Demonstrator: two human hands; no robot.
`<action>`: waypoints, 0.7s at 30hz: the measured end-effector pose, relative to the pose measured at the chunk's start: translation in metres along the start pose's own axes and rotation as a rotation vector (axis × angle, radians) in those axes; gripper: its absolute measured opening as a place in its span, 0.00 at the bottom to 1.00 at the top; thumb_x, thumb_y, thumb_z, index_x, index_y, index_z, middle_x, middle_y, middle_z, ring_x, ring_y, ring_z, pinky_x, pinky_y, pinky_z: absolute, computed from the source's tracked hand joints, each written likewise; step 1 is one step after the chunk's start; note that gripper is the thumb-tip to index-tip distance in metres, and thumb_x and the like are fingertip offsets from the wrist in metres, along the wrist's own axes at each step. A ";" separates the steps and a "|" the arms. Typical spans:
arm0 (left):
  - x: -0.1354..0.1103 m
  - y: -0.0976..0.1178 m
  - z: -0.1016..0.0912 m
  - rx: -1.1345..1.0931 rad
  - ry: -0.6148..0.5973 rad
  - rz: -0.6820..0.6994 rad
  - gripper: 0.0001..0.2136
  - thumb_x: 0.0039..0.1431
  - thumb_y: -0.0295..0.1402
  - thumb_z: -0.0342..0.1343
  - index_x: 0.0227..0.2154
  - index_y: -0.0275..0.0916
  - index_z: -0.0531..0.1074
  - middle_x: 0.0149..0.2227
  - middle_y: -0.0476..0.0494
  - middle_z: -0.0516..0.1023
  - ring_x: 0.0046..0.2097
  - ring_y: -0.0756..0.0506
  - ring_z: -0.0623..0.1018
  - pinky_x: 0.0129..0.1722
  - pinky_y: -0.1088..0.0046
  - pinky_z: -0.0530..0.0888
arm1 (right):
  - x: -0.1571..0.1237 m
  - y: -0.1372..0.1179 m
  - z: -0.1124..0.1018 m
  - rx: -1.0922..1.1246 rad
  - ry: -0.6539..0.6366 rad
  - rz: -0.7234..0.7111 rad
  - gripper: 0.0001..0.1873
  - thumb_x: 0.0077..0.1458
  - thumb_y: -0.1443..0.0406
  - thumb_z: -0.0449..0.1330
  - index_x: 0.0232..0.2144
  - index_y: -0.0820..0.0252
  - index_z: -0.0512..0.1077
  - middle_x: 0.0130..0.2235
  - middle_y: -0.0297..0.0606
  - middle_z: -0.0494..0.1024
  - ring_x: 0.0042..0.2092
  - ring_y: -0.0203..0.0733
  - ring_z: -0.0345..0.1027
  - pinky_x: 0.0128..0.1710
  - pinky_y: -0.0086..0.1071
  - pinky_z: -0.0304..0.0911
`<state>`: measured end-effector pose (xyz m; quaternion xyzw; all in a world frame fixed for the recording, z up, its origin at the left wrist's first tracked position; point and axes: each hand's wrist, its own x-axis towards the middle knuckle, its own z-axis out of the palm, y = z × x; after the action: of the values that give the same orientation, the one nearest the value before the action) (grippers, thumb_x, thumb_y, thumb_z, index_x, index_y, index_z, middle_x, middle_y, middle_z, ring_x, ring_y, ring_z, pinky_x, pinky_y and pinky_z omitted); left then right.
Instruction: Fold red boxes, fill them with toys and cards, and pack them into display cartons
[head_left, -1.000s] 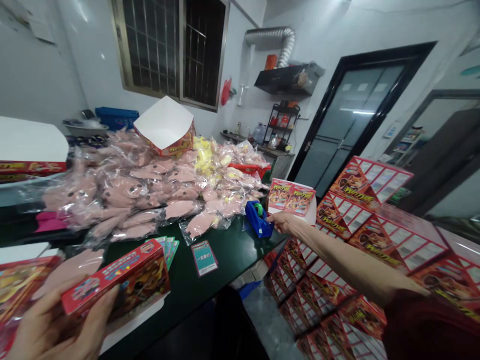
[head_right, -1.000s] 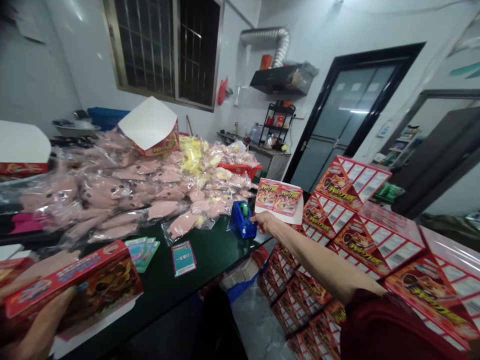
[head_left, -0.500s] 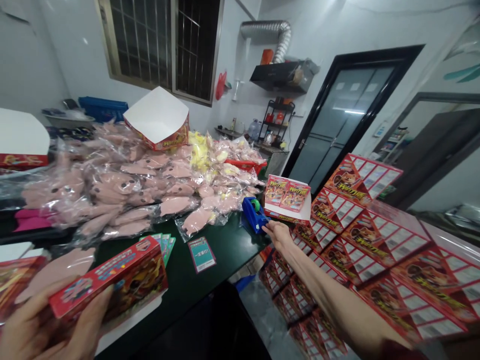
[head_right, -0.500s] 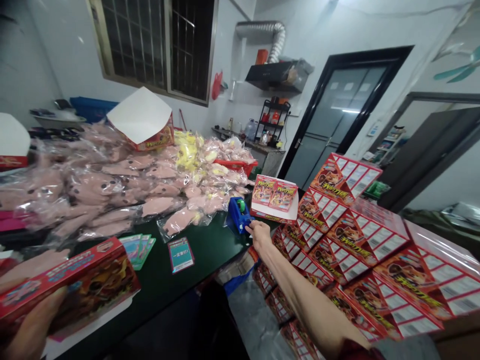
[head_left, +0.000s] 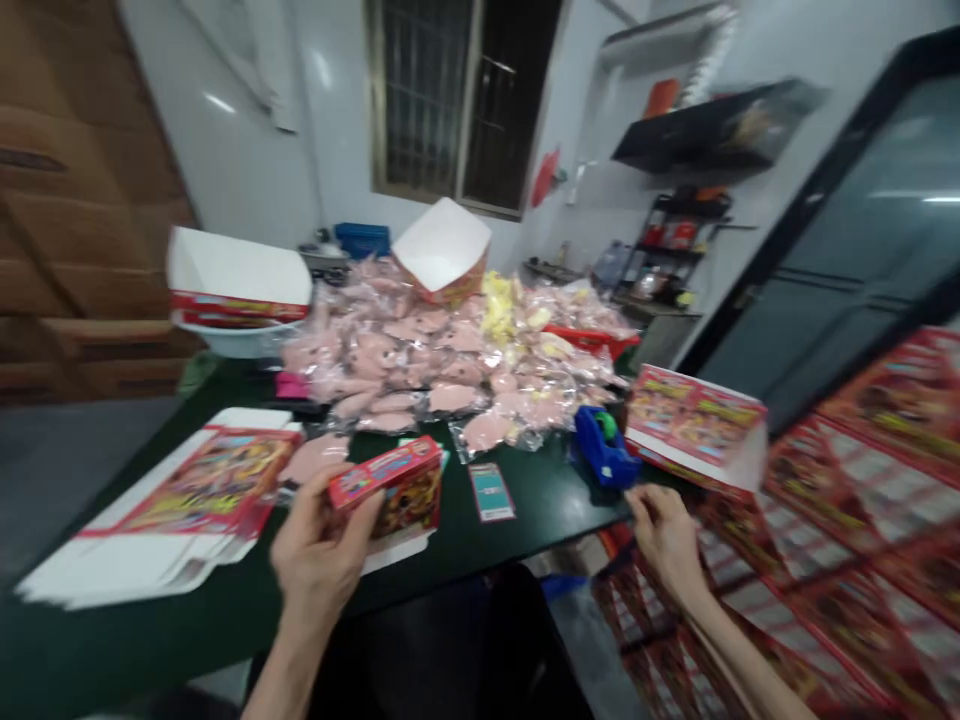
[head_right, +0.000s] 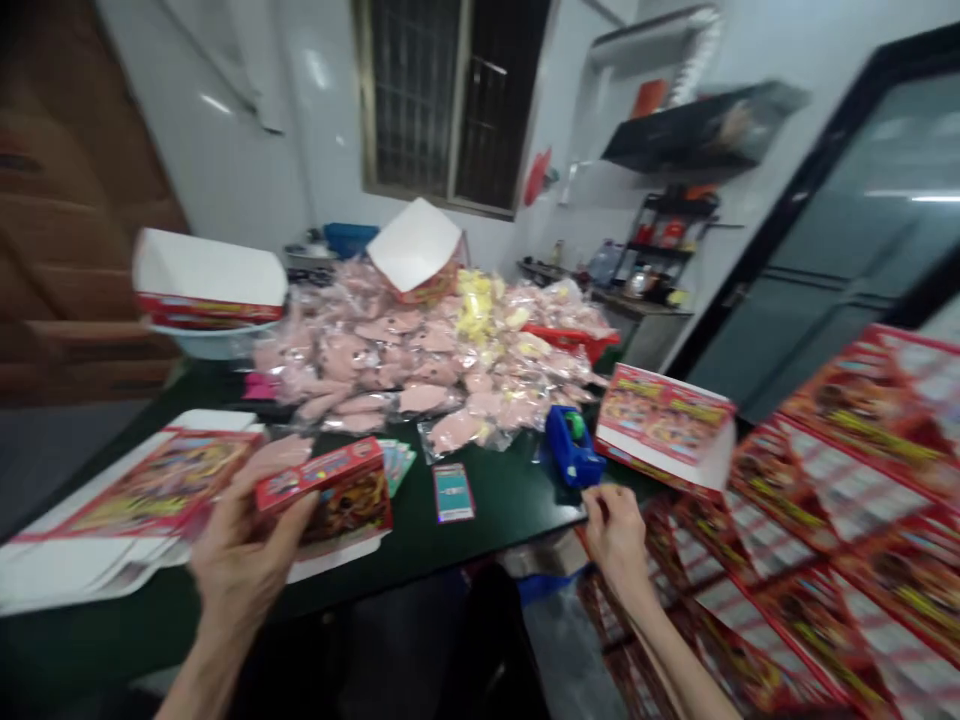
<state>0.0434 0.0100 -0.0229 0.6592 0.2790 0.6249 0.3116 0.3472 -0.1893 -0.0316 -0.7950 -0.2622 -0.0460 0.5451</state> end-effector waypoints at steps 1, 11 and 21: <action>0.001 0.003 0.001 0.037 0.018 0.007 0.16 0.50 0.31 0.61 0.43 0.38 0.68 0.38 0.46 0.73 0.34 0.51 0.75 0.34 0.77 0.74 | -0.012 -0.014 0.005 0.026 -0.065 -0.051 0.10 0.48 0.61 0.61 0.20 0.60 0.70 0.24 0.36 0.70 0.27 0.38 0.63 0.32 0.34 0.62; -0.003 0.006 -0.008 0.071 -0.010 0.071 0.18 0.50 0.31 0.61 0.45 0.38 0.65 0.40 0.43 0.74 0.42 0.46 0.77 0.41 0.72 0.75 | -0.095 -0.182 0.096 0.858 -0.576 0.002 0.43 0.50 0.67 0.60 0.61 0.53 0.40 0.20 0.22 0.70 0.17 0.29 0.59 0.17 0.22 0.58; 0.005 0.024 -0.026 0.207 -0.281 0.131 0.21 0.55 0.31 0.57 0.52 0.38 0.63 0.41 0.44 0.78 0.37 0.49 0.78 0.40 0.75 0.75 | -0.100 -0.183 0.112 0.862 -0.680 0.116 0.31 0.48 0.66 0.60 0.53 0.59 0.52 0.22 0.25 0.73 0.17 0.28 0.59 0.14 0.20 0.55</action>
<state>0.0169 -0.0006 -0.0010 0.7853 0.2522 0.5135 0.2366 0.1521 -0.0767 0.0413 -0.4830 -0.3741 0.3550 0.7076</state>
